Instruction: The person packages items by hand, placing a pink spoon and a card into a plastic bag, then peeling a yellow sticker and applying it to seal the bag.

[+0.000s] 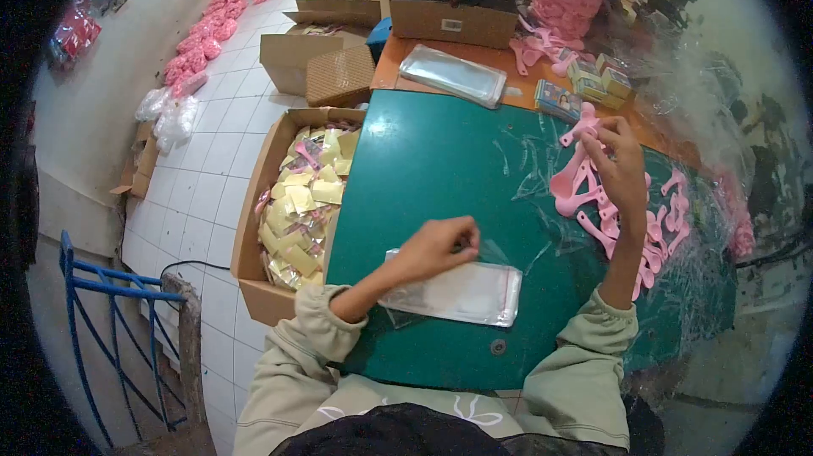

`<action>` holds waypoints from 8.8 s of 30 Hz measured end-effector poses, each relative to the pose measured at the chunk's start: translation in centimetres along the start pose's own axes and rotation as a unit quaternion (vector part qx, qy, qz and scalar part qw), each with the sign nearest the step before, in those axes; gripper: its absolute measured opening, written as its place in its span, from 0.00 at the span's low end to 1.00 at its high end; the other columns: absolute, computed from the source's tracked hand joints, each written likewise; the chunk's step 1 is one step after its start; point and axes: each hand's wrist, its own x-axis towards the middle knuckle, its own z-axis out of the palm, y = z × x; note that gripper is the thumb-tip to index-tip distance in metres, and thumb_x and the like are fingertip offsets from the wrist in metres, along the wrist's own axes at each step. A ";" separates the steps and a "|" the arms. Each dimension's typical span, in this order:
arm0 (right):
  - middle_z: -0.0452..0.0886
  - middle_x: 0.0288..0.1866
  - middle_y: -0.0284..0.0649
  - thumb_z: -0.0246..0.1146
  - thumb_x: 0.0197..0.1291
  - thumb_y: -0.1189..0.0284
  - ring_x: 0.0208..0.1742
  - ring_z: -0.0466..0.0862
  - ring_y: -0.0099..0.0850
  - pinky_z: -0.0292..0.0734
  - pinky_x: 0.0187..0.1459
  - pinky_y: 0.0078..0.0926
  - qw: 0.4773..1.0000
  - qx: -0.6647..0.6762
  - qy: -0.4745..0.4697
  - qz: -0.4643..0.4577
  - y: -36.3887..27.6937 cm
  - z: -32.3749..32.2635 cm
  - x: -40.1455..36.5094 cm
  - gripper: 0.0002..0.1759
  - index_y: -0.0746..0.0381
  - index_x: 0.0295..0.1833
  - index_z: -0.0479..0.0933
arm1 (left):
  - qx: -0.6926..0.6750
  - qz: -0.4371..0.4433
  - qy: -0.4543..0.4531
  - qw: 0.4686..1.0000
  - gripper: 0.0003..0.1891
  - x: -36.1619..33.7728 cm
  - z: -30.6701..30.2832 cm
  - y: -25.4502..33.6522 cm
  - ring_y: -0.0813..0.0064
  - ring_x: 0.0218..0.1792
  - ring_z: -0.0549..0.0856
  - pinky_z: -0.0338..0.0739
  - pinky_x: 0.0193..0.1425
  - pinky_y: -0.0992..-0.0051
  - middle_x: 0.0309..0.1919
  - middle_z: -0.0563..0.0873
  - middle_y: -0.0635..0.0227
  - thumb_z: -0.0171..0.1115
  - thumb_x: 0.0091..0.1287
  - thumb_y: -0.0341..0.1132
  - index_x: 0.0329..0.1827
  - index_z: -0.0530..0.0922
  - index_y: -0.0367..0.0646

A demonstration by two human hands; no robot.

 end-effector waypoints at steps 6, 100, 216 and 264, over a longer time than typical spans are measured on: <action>0.77 0.30 0.30 0.59 0.61 0.72 0.32 0.74 0.17 0.70 0.34 0.15 0.973 0.205 -0.094 0.050 -1.0 0.9 -0.3 0.10 0.66 0.43 0.80 | -0.259 -0.135 0.030 0.956 0.13 0.7 -2.1 -0.3 0.78 0.39 0.84 0.77 0.42 0.78 0.37 0.86 0.59 0.62 0.63 0.30 0.47 0.69 0.38; 0.76 0.24 0.30 0.67 0.50 0.76 0.27 0.74 0.16 0.71 0.29 0.17 0.930 0.266 -0.247 0.053 -7.8 4.0 -4.0 0.08 0.66 0.31 0.75 | -0.153 -0.046 0.082 0.984 0.33 -4.7 -6.1 4.7 0.88 0.26 0.75 0.66 0.27 0.87 0.22 0.78 0.77 0.66 0.62 0.39 0.67 0.60 0.43; 0.77 0.31 0.37 0.60 0.59 0.80 0.31 0.81 0.22 0.81 0.31 0.18 0.838 0.486 -0.157 0.195 -6.4 16.0 -7.7 0.09 0.66 0.44 0.70 | -0.171 -0.192 0.242 0.935 0.11 -5.5 -4.1 0.0 0.79 0.39 0.82 0.82 0.27 0.81 0.37 0.77 0.66 0.61 0.62 0.26 0.38 0.66 0.39; 0.78 0.26 0.31 0.64 0.54 0.77 0.27 0.75 0.16 0.70 0.29 0.14 0.991 0.002 0.109 0.081 2.4 -2.1 -1.6 0.07 0.64 0.40 0.76 | 0.015 -0.069 -0.021 0.997 0.07 -0.7 -1.8 2.1 0.70 0.34 0.85 0.78 0.37 0.74 0.34 0.85 0.63 0.65 0.57 0.34 0.35 0.81 0.40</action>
